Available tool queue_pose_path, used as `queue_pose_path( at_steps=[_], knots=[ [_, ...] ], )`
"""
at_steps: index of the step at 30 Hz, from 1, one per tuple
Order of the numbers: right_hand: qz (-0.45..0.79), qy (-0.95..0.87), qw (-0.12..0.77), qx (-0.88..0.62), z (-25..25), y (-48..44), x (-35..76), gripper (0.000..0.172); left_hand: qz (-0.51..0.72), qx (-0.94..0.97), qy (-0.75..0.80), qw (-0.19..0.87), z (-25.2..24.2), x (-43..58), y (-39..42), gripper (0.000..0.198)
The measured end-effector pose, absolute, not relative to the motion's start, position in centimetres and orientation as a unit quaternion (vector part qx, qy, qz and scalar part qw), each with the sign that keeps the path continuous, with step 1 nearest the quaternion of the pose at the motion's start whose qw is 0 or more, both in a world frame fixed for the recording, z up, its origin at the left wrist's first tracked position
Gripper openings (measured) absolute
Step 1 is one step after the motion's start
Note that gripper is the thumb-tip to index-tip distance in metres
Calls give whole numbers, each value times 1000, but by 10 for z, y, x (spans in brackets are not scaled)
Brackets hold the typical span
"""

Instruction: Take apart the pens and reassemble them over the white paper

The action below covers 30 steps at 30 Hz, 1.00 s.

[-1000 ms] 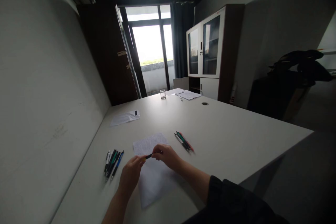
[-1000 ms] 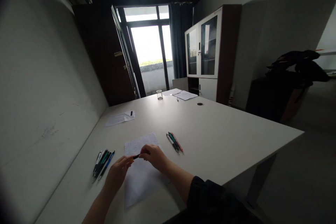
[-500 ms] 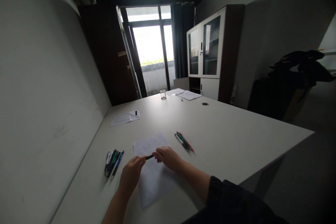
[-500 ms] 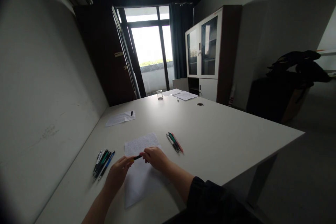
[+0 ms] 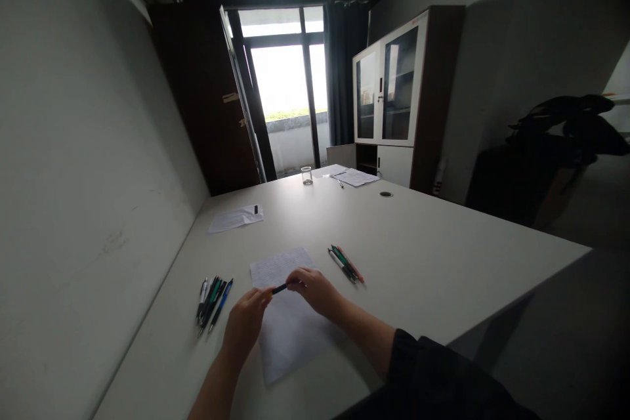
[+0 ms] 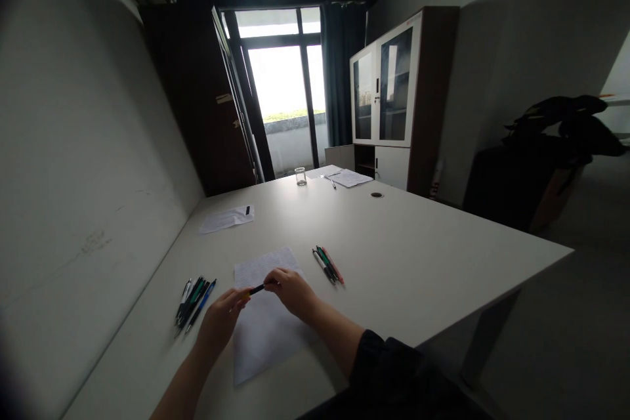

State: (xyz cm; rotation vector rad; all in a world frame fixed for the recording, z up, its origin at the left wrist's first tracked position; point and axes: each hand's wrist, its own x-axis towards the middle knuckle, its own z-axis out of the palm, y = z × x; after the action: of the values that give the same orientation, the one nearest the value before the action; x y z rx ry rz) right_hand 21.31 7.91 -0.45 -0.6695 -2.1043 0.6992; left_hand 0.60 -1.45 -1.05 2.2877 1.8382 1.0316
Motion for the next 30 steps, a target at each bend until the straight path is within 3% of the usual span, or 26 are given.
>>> queue_pose_path(
  at_steps=[3,8,12,19,30],
  knots=[
    [269,-840,385,-273,-2,78,215,8,334,738,586,13,-9,6,-15,28],
    [241,-858,365,-271,-1,76,216,26,339,739,581,12,-9,7,-15,28],
    [257,-842,385,-278,-3,77,215,11,337,737,586,12,-9,8,-15,28],
    [270,-833,399,-273,-4,78,213,7,339,741,579,7,-13,5,-14,27],
    [200,-879,334,-274,-5,76,216,8,333,747,574,43,-6,10,-17,28]
  ],
)
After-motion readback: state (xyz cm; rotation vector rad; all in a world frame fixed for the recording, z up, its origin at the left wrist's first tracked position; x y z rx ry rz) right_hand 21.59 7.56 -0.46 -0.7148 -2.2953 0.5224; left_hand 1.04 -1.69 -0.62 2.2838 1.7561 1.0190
